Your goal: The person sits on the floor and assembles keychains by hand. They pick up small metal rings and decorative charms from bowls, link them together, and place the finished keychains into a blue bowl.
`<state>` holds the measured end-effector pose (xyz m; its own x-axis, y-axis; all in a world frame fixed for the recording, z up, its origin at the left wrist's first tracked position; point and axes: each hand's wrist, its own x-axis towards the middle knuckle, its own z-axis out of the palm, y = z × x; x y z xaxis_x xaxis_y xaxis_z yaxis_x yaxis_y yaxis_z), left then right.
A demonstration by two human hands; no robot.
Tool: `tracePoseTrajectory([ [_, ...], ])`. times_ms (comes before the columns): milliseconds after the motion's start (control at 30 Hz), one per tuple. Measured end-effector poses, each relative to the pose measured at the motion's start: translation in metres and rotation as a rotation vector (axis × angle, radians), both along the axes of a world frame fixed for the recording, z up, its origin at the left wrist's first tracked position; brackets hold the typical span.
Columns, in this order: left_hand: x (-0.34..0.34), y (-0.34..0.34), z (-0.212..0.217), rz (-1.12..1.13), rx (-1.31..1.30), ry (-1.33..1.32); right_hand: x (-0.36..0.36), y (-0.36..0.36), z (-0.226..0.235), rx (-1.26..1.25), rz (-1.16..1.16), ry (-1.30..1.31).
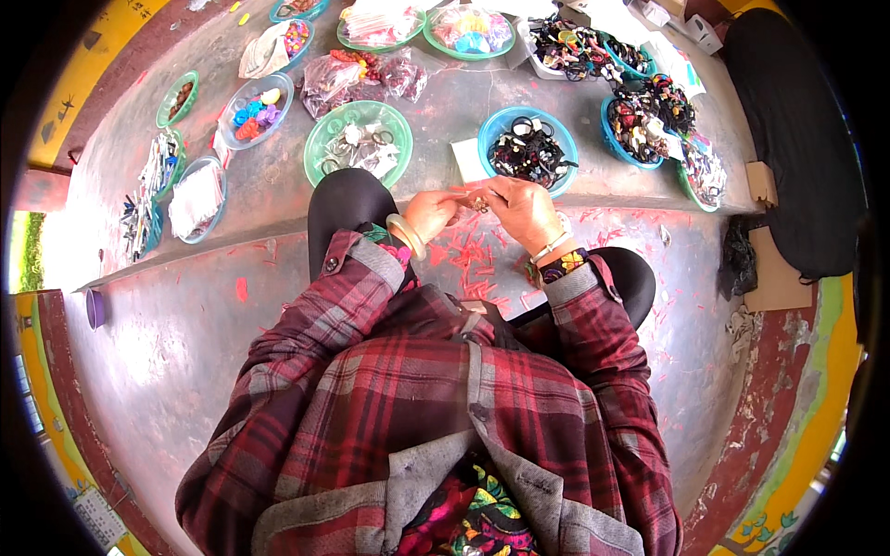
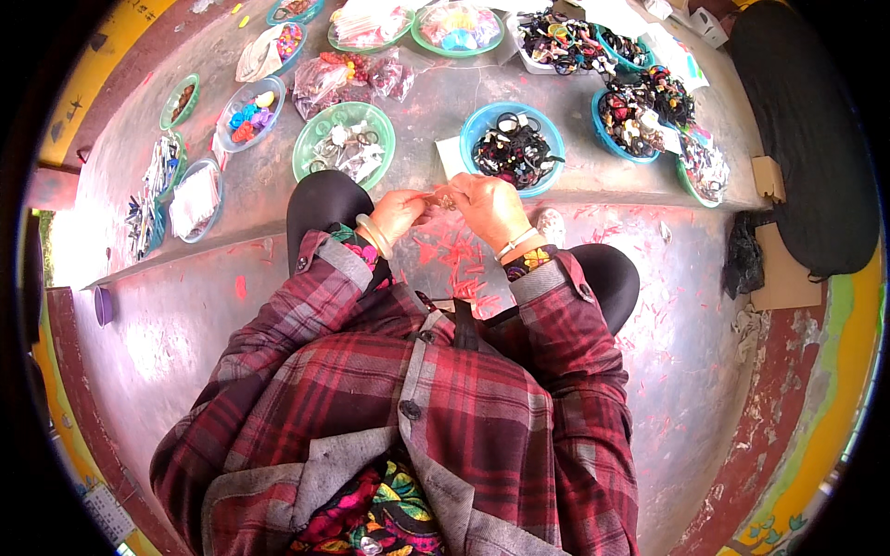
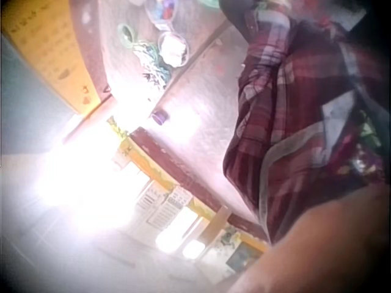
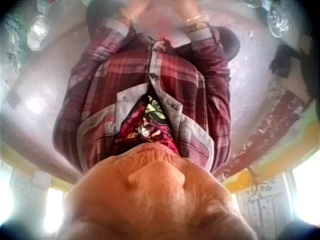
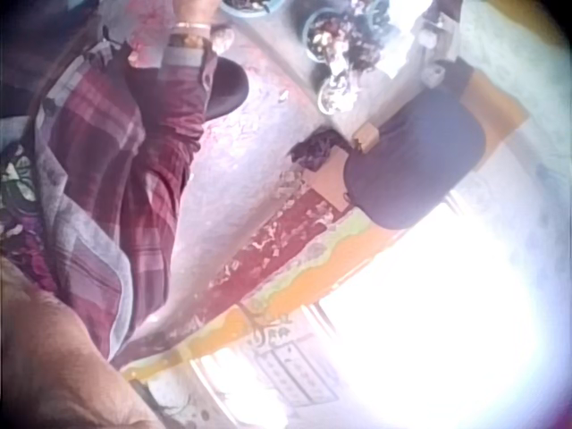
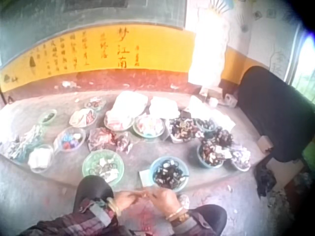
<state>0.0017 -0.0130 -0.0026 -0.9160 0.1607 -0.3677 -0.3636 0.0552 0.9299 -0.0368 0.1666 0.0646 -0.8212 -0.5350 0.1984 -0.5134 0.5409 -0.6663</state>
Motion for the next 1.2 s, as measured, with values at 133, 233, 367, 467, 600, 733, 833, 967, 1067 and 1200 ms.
tracePoseTrajectory([
  [133, -0.002, 0.001, -0.016, -0.068, -0.116, 0.145, 0.002, 0.0, 0.002, 0.039, 0.047, 0.088],
  [233, -0.002, 0.001, -0.019, -0.076, -0.151, 0.162, -0.001, 0.001, -0.009, 0.013, -0.004, 0.051],
  [367, -0.001, 0.002, -0.01, 0.022, 0.098, 0.068, -0.01, 0.007, -0.005, -0.166, -0.177, -0.457],
  [467, -0.002, -0.004, -0.011, -0.055, 0.043, 0.144, -0.012, 0.007, 0.002, -0.636, -0.312, -0.813],
  [600, 0.003, 0.004, 0.027, -0.018, 0.188, 0.049, -0.01, 0.005, -0.011, -0.241, -0.411, -0.324],
  [733, 0.008, 0.007, 0.032, 0.022, 0.178, 0.132, 0.009, -0.012, 0.001, -0.058, -0.304, 0.009],
  [833, 0.008, 0.004, 0.036, 0.009, 0.224, 0.097, 0.012, -0.015, -0.002, 0.01, -0.179, 0.287],
  [967, 0.007, 0.003, 0.033, 0.05, 0.238, 0.07, 0.013, -0.015, 0.0, -0.006, -0.119, 0.263],
  [1067, 0.007, 0.006, 0.038, 0.058, 0.22, 0.049, 0.013, -0.013, -0.004, -0.006, -0.081, 0.307],
  [1200, 0.007, 0.004, 0.036, 0.076, 0.242, 0.038, 0.011, -0.013, -0.007, -0.046, -0.068, 0.269],
])
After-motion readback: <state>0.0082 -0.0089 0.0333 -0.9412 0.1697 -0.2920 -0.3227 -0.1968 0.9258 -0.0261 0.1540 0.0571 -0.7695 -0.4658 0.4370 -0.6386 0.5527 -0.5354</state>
